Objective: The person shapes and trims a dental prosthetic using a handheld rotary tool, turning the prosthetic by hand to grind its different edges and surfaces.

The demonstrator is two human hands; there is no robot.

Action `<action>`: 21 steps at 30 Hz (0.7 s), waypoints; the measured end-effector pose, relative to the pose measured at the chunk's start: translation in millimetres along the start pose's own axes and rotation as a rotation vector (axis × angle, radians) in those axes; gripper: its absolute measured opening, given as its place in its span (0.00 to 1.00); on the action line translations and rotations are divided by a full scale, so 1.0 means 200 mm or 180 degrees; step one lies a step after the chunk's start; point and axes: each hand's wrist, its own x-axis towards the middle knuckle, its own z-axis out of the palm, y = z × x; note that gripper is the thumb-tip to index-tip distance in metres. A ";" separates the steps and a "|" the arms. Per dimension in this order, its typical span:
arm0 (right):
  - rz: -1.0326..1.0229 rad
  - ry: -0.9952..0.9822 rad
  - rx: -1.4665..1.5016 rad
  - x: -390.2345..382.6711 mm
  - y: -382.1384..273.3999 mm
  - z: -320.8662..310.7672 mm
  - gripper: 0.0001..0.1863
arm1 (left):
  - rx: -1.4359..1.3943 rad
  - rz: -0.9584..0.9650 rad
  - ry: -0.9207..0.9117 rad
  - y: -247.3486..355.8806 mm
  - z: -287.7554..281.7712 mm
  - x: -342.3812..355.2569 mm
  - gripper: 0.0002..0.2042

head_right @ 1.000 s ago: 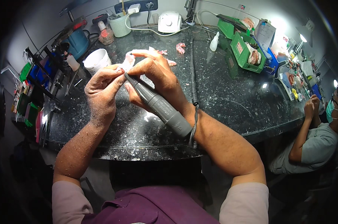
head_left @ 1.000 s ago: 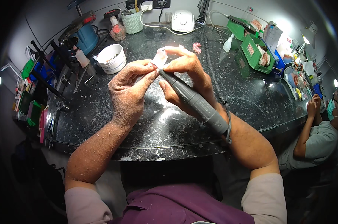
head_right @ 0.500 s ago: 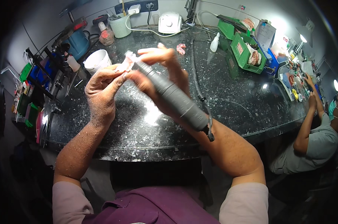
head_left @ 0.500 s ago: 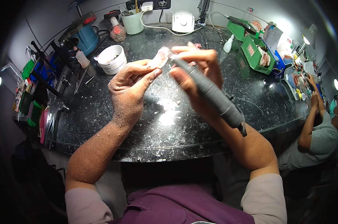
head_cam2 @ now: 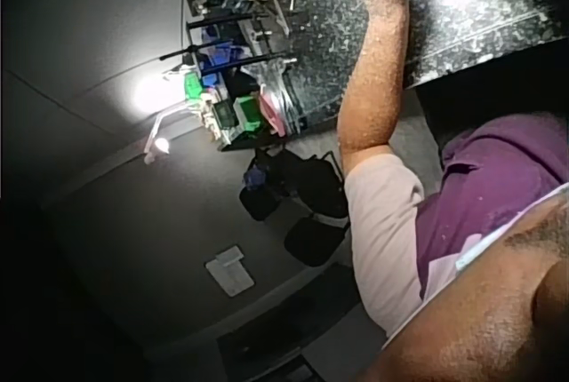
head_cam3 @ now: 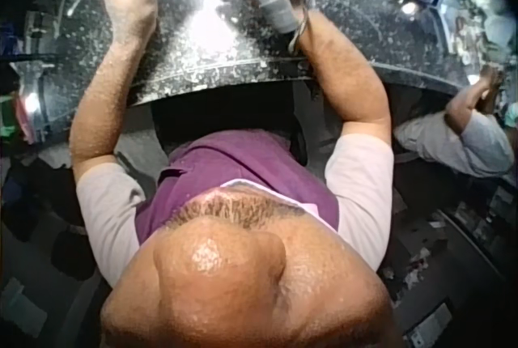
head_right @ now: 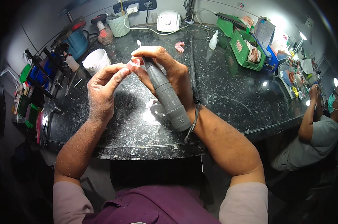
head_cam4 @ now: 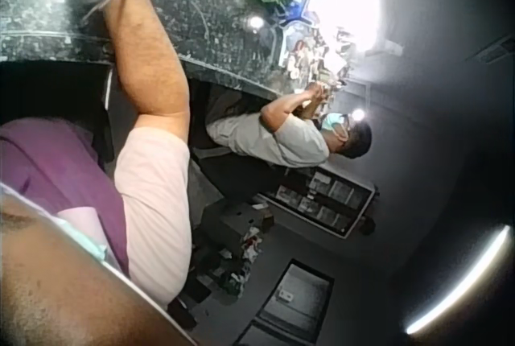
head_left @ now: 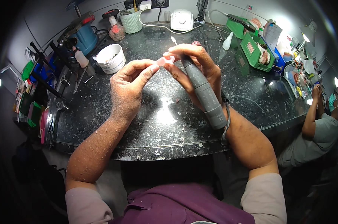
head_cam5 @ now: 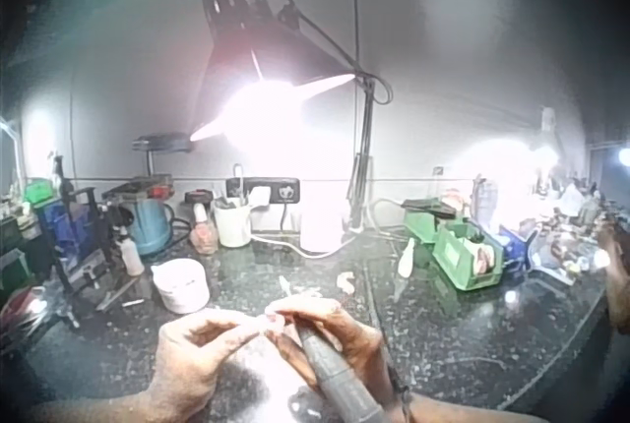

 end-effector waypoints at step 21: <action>0.0964 0.0172 0.0782 0.00 0.03 -0.02 0.13 | 0.0301 -0.0172 -0.0803 0.04 -0.08 0.07 0.14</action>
